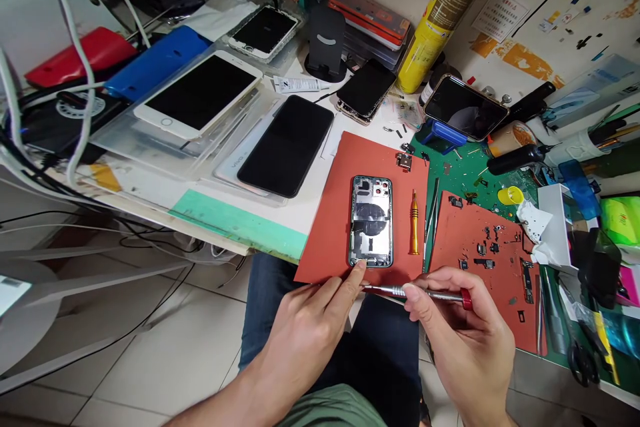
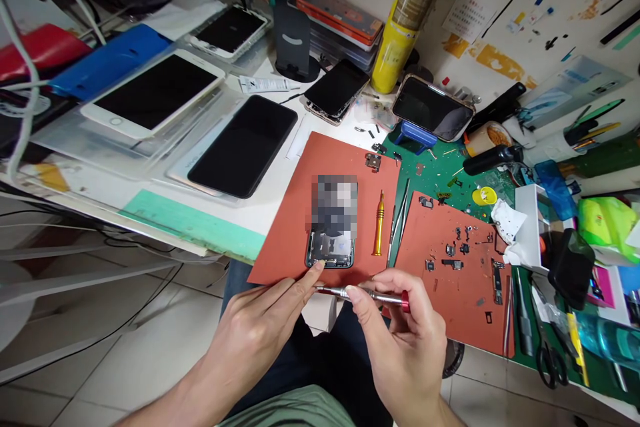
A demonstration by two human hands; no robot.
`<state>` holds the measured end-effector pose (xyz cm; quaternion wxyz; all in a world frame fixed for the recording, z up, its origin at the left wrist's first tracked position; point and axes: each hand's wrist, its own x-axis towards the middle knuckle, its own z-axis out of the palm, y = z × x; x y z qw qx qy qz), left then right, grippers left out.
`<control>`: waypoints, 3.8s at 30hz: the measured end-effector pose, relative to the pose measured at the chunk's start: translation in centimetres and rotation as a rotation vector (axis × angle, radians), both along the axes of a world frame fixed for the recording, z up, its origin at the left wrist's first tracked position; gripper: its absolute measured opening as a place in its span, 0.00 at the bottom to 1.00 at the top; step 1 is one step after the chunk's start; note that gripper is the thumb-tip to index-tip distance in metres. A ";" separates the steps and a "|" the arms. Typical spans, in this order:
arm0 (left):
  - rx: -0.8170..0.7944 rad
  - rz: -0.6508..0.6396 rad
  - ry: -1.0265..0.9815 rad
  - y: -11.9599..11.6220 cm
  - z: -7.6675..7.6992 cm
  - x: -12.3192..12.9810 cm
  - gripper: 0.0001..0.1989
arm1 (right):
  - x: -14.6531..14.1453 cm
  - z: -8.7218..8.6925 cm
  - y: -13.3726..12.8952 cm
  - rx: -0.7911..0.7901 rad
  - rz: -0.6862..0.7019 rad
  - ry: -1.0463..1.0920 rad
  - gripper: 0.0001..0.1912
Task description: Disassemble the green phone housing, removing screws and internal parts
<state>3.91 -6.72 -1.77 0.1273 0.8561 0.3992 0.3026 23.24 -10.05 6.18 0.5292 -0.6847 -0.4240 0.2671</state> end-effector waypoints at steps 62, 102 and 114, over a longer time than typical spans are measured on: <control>0.134 0.042 0.112 -0.9 1.1 1.9 0.23 | -0.7 2.6 3.8 0.138 0.473 -1.106 0.07; 0.146 0.026 0.113 -0.8 1.1 1.8 0.24 | -1.2 3.7 6.7 0.294 0.755 -1.082 0.03; 0.129 0.029 0.109 -0.8 1.3 1.8 0.23 | -1.5 3.8 6.6 0.286 0.719 -1.096 0.04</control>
